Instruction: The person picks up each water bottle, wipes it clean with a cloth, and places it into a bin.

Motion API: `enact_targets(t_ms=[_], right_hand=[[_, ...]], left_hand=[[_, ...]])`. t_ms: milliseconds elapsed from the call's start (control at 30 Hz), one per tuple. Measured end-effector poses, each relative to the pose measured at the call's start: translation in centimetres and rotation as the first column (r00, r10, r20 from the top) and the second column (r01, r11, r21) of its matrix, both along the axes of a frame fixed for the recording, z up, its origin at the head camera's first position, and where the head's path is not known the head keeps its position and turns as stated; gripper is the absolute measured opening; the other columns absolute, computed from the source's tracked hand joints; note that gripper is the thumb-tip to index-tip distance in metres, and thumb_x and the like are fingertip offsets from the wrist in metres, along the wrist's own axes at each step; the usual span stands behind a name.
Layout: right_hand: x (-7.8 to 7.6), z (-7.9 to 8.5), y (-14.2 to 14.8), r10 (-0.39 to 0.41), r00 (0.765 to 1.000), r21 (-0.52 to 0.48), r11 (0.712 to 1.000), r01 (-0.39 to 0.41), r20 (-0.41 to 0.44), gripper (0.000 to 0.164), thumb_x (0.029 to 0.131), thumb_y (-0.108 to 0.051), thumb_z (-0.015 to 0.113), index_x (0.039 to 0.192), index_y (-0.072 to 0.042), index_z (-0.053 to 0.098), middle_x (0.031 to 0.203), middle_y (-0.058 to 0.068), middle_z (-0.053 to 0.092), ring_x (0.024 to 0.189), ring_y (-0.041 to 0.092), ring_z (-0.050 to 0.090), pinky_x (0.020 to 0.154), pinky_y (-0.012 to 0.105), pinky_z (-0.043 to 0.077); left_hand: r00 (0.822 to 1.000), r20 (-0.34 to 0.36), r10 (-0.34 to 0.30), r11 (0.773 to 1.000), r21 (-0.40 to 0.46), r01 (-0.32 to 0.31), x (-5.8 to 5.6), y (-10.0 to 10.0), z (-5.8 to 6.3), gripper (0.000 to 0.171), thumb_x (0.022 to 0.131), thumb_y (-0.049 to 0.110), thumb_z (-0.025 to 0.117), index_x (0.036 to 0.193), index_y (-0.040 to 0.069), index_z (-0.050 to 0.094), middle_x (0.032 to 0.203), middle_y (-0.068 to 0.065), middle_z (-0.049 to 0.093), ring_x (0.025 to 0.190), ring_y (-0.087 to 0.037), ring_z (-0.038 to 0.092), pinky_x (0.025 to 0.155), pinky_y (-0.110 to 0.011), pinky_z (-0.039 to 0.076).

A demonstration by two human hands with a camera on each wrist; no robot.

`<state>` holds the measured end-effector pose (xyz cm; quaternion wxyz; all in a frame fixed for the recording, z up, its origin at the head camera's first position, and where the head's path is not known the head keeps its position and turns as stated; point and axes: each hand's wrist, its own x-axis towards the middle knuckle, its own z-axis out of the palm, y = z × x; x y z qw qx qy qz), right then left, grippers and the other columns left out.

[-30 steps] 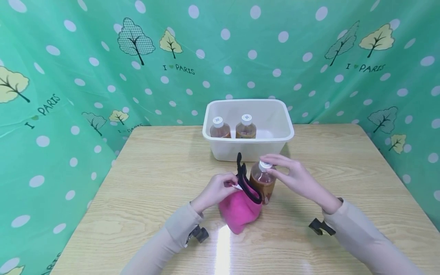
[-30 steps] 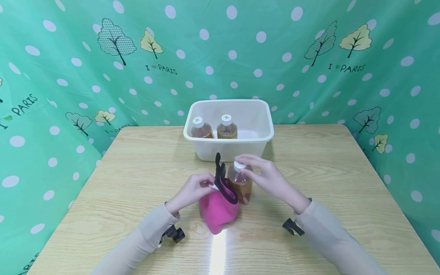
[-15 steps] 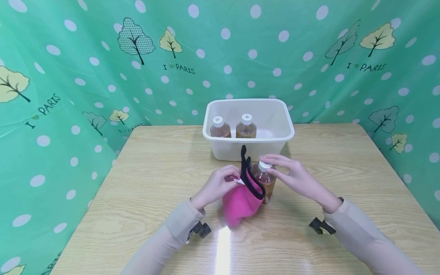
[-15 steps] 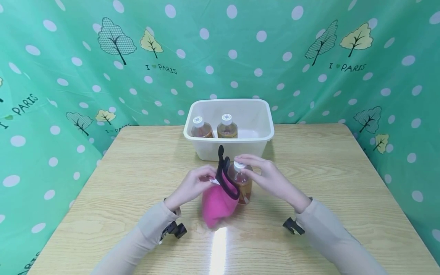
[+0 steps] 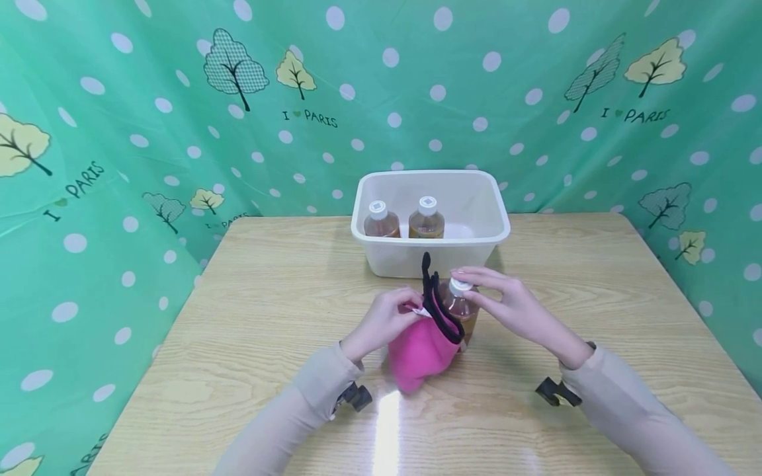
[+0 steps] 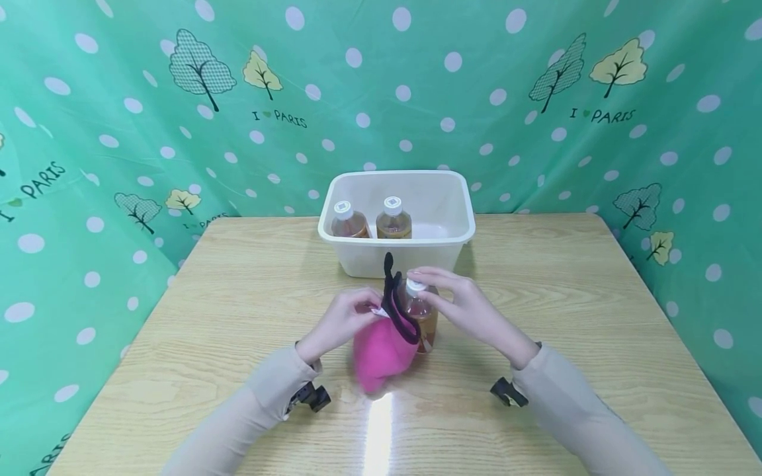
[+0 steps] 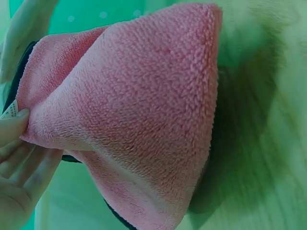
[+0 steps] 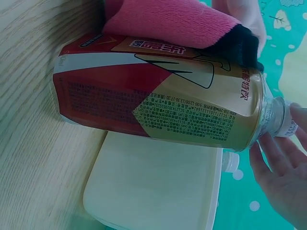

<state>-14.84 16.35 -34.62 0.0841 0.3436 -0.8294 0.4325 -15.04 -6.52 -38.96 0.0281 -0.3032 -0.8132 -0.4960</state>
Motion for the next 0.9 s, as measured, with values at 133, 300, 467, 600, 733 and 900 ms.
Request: enact_targets(t_ms=[133,300,467,600,733,900], right_hand=[[0.1,0.1,0.2,-0.023,0.999,0.017,1.000,0.022,0.029,0.032,0.081,-0.002,0.059,0.113,-0.003,0.058,0.118,0.009,0.056,0.113,0.013,0.048,0.095,0.012,0.033],[0.2,0.2,0.4,-0.040,0.998,0.050,0.998,0.037,0.053,0.032,0.083,-0.008,0.059,0.115,-0.006,0.058,0.120,0.006,0.055,0.115,0.013,0.046,0.096,0.014,0.032],[0.2,0.1,0.5,-0.048,0.997,0.066,0.997,0.044,0.053,0.032,0.084,-0.010,0.059,0.115,-0.007,0.058,0.120,0.005,0.056,0.115,0.015,0.047,0.095,0.014,0.033],[0.2,0.1,0.5,-0.059,0.997,0.073,0.996,0.055,0.049,0.032,0.083,-0.010,0.059,0.115,-0.007,0.058,0.120,0.005,0.056,0.115,0.016,0.047,0.095,0.015,0.034],[0.3,0.1,0.5,-0.067,0.997,0.081,0.995,0.063,0.044,0.032,0.083,-0.010,0.059,0.115,-0.008,0.059,0.120,0.005,0.056,0.115,0.018,0.047,0.095,0.021,0.037],[0.3,0.1,0.5,-0.063,0.997,0.080,0.995,0.059,0.050,0.032,0.083,-0.010,0.059,0.115,-0.008,0.058,0.120,0.006,0.055,0.115,0.019,0.047,0.095,0.031,0.039]], left_hand=[[0.999,0.052,-0.012,0.999,-0.029,0.014,-0.2,0.3,-0.9,0.011,0.074,-0.009,0.058,0.084,-0.004,0.060,0.087,-0.014,0.062,0.083,-0.024,0.061,0.073,-0.017,0.050],[0.993,0.112,-0.022,0.997,-0.076,0.031,-0.3,0.4,-2.1,0.010,0.075,-0.008,0.058,0.084,-0.005,0.060,0.086,-0.014,0.061,0.083,-0.025,0.061,0.071,-0.017,0.050],[0.993,0.119,-0.025,0.995,-0.097,0.037,-0.4,0.4,-2.7,0.009,0.075,-0.008,0.059,0.083,-0.006,0.059,0.085,-0.015,0.061,0.081,-0.025,0.061,0.069,-0.016,0.050],[0.992,0.118,-0.034,0.993,-0.110,0.047,-0.6,0.5,-2.8,0.009,0.075,-0.007,0.060,0.084,-0.006,0.059,0.085,-0.015,0.061,0.081,-0.025,0.061,0.069,-0.016,0.050],[0.992,0.121,-0.031,0.993,-0.113,0.045,-0.6,0.4,-2.8,0.009,0.075,-0.006,0.060,0.084,-0.005,0.060,0.085,-0.014,0.061,0.081,-0.024,0.061,0.070,-0.016,0.050],[0.994,0.109,-0.017,0.995,-0.091,0.027,-0.6,0.2,-1.8,0.010,0.075,-0.006,0.060,0.085,-0.003,0.061,0.086,-0.013,0.063,0.082,-0.023,0.061,0.072,-0.017,0.050]])
